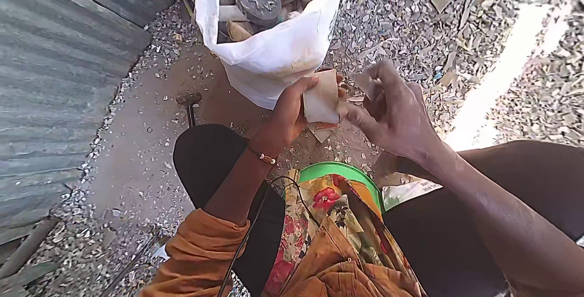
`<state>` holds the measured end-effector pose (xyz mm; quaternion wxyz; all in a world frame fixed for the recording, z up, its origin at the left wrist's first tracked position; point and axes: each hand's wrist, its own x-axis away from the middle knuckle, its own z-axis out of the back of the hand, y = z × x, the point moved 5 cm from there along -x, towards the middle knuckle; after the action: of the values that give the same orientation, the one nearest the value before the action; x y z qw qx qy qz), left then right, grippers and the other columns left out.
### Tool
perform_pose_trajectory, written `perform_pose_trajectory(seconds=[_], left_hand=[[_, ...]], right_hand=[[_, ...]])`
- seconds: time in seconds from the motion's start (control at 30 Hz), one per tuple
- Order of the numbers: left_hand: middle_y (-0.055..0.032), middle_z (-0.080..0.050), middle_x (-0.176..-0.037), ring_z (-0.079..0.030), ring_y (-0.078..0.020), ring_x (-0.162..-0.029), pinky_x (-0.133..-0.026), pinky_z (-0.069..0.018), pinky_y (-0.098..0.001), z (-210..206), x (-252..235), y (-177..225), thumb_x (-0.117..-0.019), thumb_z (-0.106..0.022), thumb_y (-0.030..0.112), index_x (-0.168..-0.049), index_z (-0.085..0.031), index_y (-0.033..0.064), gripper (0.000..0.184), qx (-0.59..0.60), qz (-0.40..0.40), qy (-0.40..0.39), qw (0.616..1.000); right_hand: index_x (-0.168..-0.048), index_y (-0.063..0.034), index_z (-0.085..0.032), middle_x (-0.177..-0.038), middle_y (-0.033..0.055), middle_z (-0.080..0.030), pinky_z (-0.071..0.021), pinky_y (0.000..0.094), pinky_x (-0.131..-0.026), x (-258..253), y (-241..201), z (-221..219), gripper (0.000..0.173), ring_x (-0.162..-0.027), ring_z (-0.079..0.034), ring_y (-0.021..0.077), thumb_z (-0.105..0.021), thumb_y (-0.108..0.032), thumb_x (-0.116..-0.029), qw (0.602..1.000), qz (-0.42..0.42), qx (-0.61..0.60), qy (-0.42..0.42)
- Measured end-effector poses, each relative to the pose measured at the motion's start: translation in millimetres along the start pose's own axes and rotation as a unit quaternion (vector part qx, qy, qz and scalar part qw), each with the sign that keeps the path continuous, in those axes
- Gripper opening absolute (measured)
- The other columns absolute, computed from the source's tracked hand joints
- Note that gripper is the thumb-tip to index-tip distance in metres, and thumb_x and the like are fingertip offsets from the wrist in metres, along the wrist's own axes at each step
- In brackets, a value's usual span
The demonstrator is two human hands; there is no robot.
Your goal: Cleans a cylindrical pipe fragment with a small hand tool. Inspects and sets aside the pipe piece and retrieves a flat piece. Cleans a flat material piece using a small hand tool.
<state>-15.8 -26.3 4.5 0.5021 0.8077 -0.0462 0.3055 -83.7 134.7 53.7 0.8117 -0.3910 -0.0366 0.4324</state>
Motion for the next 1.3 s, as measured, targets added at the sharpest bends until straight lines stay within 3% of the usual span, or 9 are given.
perform_pose_trajectory(seconds=[0.17, 0.3, 0.4, 0.47, 0.6, 0.77, 1.0, 1.17, 1.3], left_hand=[[-0.0045, -0.065, -0.12, -0.065, -0.0146, -0.111, -0.098, -0.0533, -0.0365, -1, 1, -3, -0.1071, -0.03, 0.027, -0.13, -0.05, 0.0126, 0.034, 0.022, -0.071, -0.023, 0.997], [-0.0051, -0.065, -0.131, -0.064, -0.0181, -0.12, -0.101, -0.0547, -0.0384, -14, 13, 16, -0.1085, -0.023, 0.049, -0.143, -0.046, 0.016, 0.053, 0.026, -0.152, -0.125, 0.98], [-0.0038, -0.062, -0.136, -0.061, -0.0169, -0.125, -0.104, -0.0526, -0.0389, -20, 17, 17, -0.1033, -0.02, 0.068, -0.15, -0.042, 0.0162, 0.073, 0.018, -0.14, -0.144, 0.979], [-0.0017, -0.06, -0.138, -0.059, -0.0139, -0.127, -0.105, -0.0513, -0.0368, -24, 16, 13, -0.1073, -0.021, 0.059, -0.151, -0.04, 0.0165, 0.064, 0.014, -0.12, -0.129, 0.984], [-0.0021, -0.065, -0.128, -0.065, -0.0137, -0.118, -0.1, -0.0556, -0.0356, -26, 6, 3, -0.111, -0.027, 0.047, -0.143, -0.048, 0.0148, 0.05, 0.015, -0.111, -0.099, 0.989], [-0.0035, -0.059, -0.138, -0.062, -0.0179, -0.123, -0.102, -0.0557, -0.04, -33, 3, 1, -0.1107, -0.03, 0.046, -0.15, -0.04, 0.0173, 0.05, 0.043, -0.155, -0.122, 0.979], [-0.0004, -0.051, -0.15, -0.053, -0.0171, -0.136, -0.113, -0.0463, -0.039, -33, 8, 9, -0.1094, -0.031, 0.05, -0.156, -0.034, 0.0238, 0.053, 0.056, -0.181, -0.137, 0.972], [-0.0016, -0.045, -0.158, -0.054, -0.0171, -0.136, -0.107, -0.0509, -0.0329, -36, 6, 8, -0.1103, -0.025, 0.049, -0.159, -0.028, 0.0219, 0.056, 0.044, -0.205, -0.155, 0.966], [-0.0015, -0.051, -0.15, -0.054, -0.0167, -0.135, -0.111, -0.0485, -0.0369, -40, 8, 11, -0.1096, -0.026, 0.05, -0.156, -0.032, 0.0187, 0.056, 0.026, -0.229, -0.15, 0.962]], right_hand=[[-0.092, -0.0108, -0.054, -0.057, -0.0068, -0.038, -0.0319, 0.0236, -0.042, -1, 13, -2, 0.039, -0.045, -0.039, 0.0037, -0.025, -0.031, -0.1067, 0.993, -0.081, -0.082, 0.028], [-0.091, -0.0098, -0.055, -0.061, -0.0062, -0.041, -0.0353, 0.0212, -0.047, 1, 12, -5, 0.028, -0.05, -0.042, 0.0019, -0.032, -0.022, -0.101, 0.992, -0.082, -0.077, 0.048], [-0.111, -0.0027, -0.054, -0.071, -0.0026, -0.049, -0.0413, 0.0206, -0.05, 3, 5, -3, 0.026, -0.055, -0.047, 0.003, -0.038, -0.022, -0.1046, 0.993, -0.045, -0.066, 0.086], [-0.127, 0.0017, -0.047, -0.077, 0.0012, -0.056, -0.0477, 0.0214, -0.053, 4, 0, 0, 0.03, -0.058, -0.053, 0.0043, -0.043, -0.021, -0.1067, 0.991, -0.024, -0.056, 0.116], [-0.11, 0.0023, -0.051, -0.08, 0.0045, -0.056, -0.0461, 0.0168, -0.056, 2, -6, 9, 0.02, -0.06, -0.051, 0.0029, -0.05, -0.017, -0.1053, 0.986, -0.001, -0.028, 0.166], [-0.127, 0.0033, -0.056, -0.108, 0.0172, -0.064, -0.051, 0.0268, -0.058, 0, -2, 3, 0.03, -0.069, -0.06, 0.0144, -0.058, -0.011, -0.1009, 0.988, -0.009, 0.022, 0.152], [-0.124, 0.0059, -0.06, -0.112, 0.0199, -0.057, -0.0532, 0.0262, -0.07, -2, 0, -4, 0.028, -0.089, -0.062, 0.0207, -0.058, -0.008, -0.1007, 0.985, 0.013, 0.029, 0.171], [-0.122, 0.0056, -0.064, -0.109, 0.0208, -0.057, -0.0546, 0.0326, -0.053, 8, -9, -27, 0.028, -0.071, -0.064, 0.0225, -0.059, -0.005, -0.096, 0.989, 0.047, 0.006, 0.142], [-0.125, 0.0047, -0.059, -0.112, 0.0194, -0.056, -0.0532, 0.0297, -0.056, -2, -4, -4, 0.027, -0.072, -0.061, 0.0191, -0.058, -0.011, -0.1021, 0.988, 0.002, 0.026, 0.154]])
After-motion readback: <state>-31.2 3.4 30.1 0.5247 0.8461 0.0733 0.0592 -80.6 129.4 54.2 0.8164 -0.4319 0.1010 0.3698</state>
